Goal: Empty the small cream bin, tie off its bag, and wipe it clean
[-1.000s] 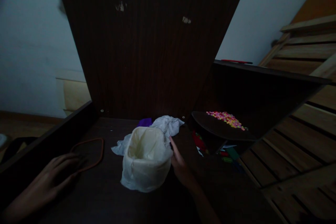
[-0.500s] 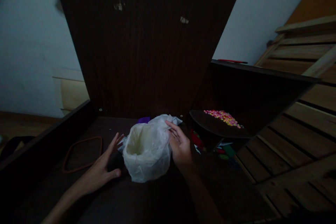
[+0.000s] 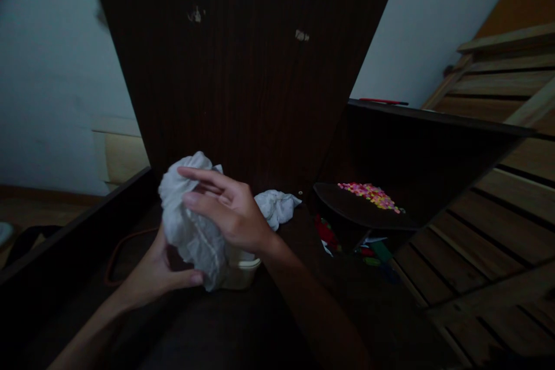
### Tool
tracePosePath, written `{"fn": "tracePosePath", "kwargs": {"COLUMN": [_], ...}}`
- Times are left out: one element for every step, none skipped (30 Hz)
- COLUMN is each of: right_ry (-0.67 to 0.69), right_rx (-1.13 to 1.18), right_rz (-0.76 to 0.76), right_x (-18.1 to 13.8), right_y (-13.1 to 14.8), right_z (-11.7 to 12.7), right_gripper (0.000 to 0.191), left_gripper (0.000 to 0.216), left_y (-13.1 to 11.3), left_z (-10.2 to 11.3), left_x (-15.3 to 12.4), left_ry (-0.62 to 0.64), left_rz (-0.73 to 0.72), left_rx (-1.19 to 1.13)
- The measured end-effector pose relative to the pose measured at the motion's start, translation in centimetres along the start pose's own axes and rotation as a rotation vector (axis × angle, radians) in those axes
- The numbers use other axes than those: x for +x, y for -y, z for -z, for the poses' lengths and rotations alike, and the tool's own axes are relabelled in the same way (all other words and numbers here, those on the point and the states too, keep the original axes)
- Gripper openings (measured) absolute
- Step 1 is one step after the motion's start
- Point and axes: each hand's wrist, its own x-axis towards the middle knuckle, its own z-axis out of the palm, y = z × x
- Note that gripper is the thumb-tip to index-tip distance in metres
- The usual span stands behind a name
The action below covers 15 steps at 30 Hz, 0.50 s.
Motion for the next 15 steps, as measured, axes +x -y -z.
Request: {"fn": "tracePosePath", "kwargs": {"right_ry": [0.042,0.079,0.114,0.138,0.147,0.139,0.109,0.059,-0.01,-0.085,-0.154,-0.207,-0.226,-0.216,-0.179], "right_rx": [0.01,0.02,0.023,0.019,0.001,-0.043,-0.115,-0.212,-0.321,-0.431,-0.523,-0.581,-0.6,-0.578,-0.518], "right_rz": [0.002,-0.007,-0.016,-0.024,-0.022,-0.003,0.038,0.091,0.151,0.204,0.233,0.227,0.179,0.106,0.026], "right_x": [0.4,0.7,0.9,1.1,1.1,1.2,1.2,1.2,1.3,1.5,1.7,2.0,2.3,2.7,3.1], "right_y": [0.3,0.6,0.8,0.8,0.8,0.6,0.3,0.0,-0.5,-1.0,-1.6,-2.3,-2.9,-3.6,-4.3], "right_z": [-0.8,-1.6,-2.2,-2.6,-2.8,-2.8,-2.5,-2.1,-1.4,-0.7,0.0,0.7,1.2,1.6,1.8], "right_gripper": [0.039,0.037,0.035,0.032,0.028,0.023,0.019,0.015,0.013,0.01,0.007,0.007,0.012,0.02,0.029], "left_gripper": [0.123,0.107,0.088,0.07,0.057,0.046,0.037,0.029,0.021,0.016,0.013,0.014,0.016,0.017,0.016], "left_y": [-0.5,-1.0,-1.5,-1.9,-2.2,-2.6,-2.9,-3.1,-3.4,-3.5,-3.6,-3.5,-3.4,-3.1,-2.7], "left_z": [0.1,0.2,0.4,0.7,1.1,1.5,1.9,2.4,2.9,3.5,4.0,4.5,4.9,5.1,5.2], "left_x": [0.4,0.9,1.3,1.8,2.2,2.6,3.1,3.5,4.0,4.5,5.1,5.8,6.5,7.2,7.8], "left_ry": [-0.014,-0.032,-0.07,-0.129,-0.201,-0.281,-0.362,-0.443,-0.524,-0.604,-0.683,-0.757,-0.803,-0.841,-0.841], "left_rz": [0.004,0.009,-0.006,-0.04,-0.079,-0.12,-0.151,-0.175,-0.199,-0.22,-0.251,-0.281,-0.303,-0.323,-0.322], "left_rx": [0.048,0.094,0.135,0.17,0.194,0.2,0.186,0.158,0.118,0.062,0.008,-0.056,-0.132,-0.177,-0.183]}}
